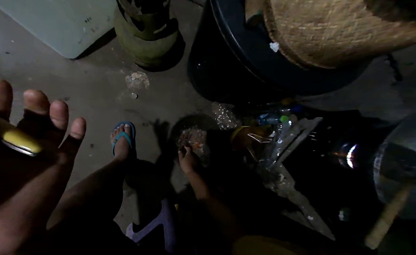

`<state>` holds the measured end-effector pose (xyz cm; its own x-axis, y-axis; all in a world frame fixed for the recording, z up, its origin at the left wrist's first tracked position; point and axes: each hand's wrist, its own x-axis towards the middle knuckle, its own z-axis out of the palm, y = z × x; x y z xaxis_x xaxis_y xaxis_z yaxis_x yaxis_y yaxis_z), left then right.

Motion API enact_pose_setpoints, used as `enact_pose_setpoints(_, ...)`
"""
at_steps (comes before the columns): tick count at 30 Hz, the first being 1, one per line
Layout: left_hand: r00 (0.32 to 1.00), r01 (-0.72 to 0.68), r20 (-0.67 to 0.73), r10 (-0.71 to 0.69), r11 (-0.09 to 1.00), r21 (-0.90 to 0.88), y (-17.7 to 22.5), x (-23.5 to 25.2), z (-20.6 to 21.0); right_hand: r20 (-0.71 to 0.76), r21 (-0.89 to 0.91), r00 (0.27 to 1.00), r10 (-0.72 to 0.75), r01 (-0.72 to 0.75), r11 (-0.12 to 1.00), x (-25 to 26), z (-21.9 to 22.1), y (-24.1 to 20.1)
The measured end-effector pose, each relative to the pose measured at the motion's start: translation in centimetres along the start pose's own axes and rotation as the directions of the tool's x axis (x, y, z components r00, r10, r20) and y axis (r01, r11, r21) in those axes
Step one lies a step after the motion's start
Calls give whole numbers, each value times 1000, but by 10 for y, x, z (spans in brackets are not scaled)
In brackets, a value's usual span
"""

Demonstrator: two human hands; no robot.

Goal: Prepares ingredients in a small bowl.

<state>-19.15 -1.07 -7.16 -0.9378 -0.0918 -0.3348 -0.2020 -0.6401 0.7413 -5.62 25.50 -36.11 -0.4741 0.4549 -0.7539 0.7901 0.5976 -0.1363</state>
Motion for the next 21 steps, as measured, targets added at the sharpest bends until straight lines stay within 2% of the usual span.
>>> enact_pose_setpoints(3, 994, -11, 106, 10, 1000, 8, -5, -1, -1, 79, -34, 997, 22, -20, 999, 8, -21, -10)
enact_pose_setpoints(5, 998, -12, 70, 8, 998, 54, -6, -3, 7, 173, 93, 985, -22, 6, 996, 35, -56, -12)
enact_pose_setpoints(7, 997, -4, 72, 1, 1000, 31, -6, -5, 7, 256, 215, 962, -95, 40, 976, 69, -81, 8)
enact_pose_setpoints(8, 996, -9, 90, 7, 1000, 18, -5, -4, 5, 251, 287, 959, -128, 53, 957, 77, -92, 16)
enact_pose_setpoints(10, 998, -20, 52, 18, 999, 25, -4, -3, 5, 116, 348, 985, -130, 82, 934, 69, -100, 33)
enact_pose_setpoints(12, 992, -116, -21, 125, 964, 238, -12, 1, 18, 56, 345, 996, -75, 52, 937, 50, -83, 43)
enact_pose_setpoints(13, 989, -136, -29, 147, 964, 229, -12, 1, 21, 50, 316, 998, -48, 30, 948, 36, -67, 41)
enact_pose_setpoints(14, 996, -94, 6, 93, 990, 108, -9, -2, 15, 36, 223, 999, -18, 9, 975, 24, -49, 37)
enact_pose_setpoints(16, 994, -17, 106, 17, 1000, 2, -8, -3, 4, 8, -18, 1000, 26, -26, 1000, 10, -22, 19)
enact_pose_setpoints(18, 989, 30, 150, -21, 998, -60, -9, -1, -1, 57, -147, 997, 56, -47, 988, 17, -29, -6)
enact_pose_setpoints(21, 990, 65, 132, -53, 994, -91, -10, 0, 2, 125, -110, 992, 20, -6, 994, 45, -56, -10)
